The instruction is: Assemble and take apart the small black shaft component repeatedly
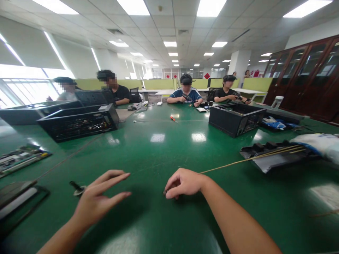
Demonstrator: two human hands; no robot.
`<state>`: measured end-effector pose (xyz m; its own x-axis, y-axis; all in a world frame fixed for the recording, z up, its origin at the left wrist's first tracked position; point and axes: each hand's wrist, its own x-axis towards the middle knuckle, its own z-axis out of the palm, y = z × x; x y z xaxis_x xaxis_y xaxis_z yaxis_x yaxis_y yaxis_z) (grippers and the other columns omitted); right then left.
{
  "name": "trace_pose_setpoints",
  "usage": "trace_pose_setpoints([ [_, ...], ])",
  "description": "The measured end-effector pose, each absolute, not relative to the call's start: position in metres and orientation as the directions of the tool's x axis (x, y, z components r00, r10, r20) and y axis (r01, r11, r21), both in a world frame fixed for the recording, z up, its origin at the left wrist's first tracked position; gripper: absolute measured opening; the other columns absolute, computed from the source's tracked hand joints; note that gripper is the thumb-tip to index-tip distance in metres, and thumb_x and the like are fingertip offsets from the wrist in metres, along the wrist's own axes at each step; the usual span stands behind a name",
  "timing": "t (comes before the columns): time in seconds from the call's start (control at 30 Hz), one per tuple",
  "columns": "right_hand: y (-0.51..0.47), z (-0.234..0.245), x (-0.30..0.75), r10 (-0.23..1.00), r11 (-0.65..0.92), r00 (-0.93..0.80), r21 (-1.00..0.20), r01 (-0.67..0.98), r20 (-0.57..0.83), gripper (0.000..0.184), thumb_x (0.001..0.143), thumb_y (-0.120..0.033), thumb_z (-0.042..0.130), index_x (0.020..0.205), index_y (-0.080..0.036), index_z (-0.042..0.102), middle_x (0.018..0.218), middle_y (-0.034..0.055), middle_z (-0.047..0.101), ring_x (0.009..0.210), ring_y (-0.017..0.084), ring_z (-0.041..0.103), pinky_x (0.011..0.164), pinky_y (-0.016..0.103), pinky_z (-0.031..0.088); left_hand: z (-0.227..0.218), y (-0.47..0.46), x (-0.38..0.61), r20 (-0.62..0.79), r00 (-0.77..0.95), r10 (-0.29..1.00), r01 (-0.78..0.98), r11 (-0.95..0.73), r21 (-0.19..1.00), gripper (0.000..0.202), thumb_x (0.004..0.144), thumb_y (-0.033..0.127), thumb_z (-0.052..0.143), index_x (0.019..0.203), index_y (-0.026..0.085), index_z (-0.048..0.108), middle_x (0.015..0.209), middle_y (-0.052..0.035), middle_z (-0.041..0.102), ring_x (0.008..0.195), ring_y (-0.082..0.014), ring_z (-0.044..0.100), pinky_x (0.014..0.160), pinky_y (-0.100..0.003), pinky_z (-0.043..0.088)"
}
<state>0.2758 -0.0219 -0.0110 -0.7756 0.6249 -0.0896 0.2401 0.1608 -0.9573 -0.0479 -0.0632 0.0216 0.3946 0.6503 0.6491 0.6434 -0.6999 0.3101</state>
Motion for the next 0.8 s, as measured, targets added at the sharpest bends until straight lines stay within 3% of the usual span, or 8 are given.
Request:
trace_pose_setpoints([
  [0.17,-0.023,-0.016,0.264,0.679,0.119,-0.733,-0.99,0.076,0.025,0.039,0.072,-0.044,0.082,0.093,-0.012,0.079,0.067,0.0023,0.068,0.057,0.012,0.058,0.056,0.022,0.045,0.013,-0.049,0.029,0.499,0.584,0.64,0.322,-0.747,0.581,0.036,0.075,0.035,0.083,0.11,0.03,0.077,0.105,-0.0071,0.069,0.096,-0.0215,0.068,0.084,-0.033,0.057],
  [0.3,-0.023,-0.016,0.259,0.665,0.105,-0.745,-0.994,0.02,0.055,0.037,0.075,-0.047,0.08,0.084,-0.011,0.079,0.064,0.0017,0.066,0.056,0.011,0.056,0.057,0.022,0.045,0.004,-0.051,0.046,0.493,0.527,0.692,0.226,-0.674,0.704,0.02,0.081,0.029,0.077,0.1,0.029,0.08,0.095,-0.0064,0.069,0.086,-0.0197,0.068,0.078,-0.032,0.057],
  [0.53,-0.021,-0.026,0.25,0.665,0.024,-0.747,-1.0,0.01,0.009,0.049,0.071,-0.049,0.082,0.104,-0.013,0.077,0.075,0.0034,0.069,0.056,0.01,0.057,0.057,0.023,0.045,0.005,-0.052,0.03,0.525,0.347,0.777,0.297,-0.622,0.725,0.011,0.081,0.031,0.073,0.085,0.021,0.077,0.086,-0.0061,0.072,0.082,-0.0199,0.068,0.076,-0.032,0.057],
  [0.7,-0.018,-0.031,0.254,0.665,0.001,-0.745,-0.997,0.077,-0.057,0.057,0.07,-0.045,0.084,0.117,-0.014,0.074,0.079,0.004,0.072,0.059,0.01,0.059,0.061,0.024,0.048,0.023,-0.051,-0.012,0.559,0.004,0.829,0.54,-0.472,0.697,0.026,0.077,0.042,0.073,0.086,0.018,0.073,0.089,-0.006,0.076,0.083,-0.022,0.071,0.085,-0.036,0.058],
  [0.8,-0.019,-0.028,0.255,0.642,0.03,-0.764,-0.993,0.111,-0.066,0.056,0.069,-0.045,0.084,0.116,-0.015,0.075,0.08,0.0048,0.073,0.063,0.011,0.061,0.063,0.024,0.048,0.034,-0.05,-0.062,0.575,-0.247,0.78,0.707,-0.261,0.658,0.039,0.075,0.05,0.072,0.099,0.019,0.073,0.092,-0.0031,0.077,0.086,-0.0243,0.073,0.091,-0.039,0.057],
])
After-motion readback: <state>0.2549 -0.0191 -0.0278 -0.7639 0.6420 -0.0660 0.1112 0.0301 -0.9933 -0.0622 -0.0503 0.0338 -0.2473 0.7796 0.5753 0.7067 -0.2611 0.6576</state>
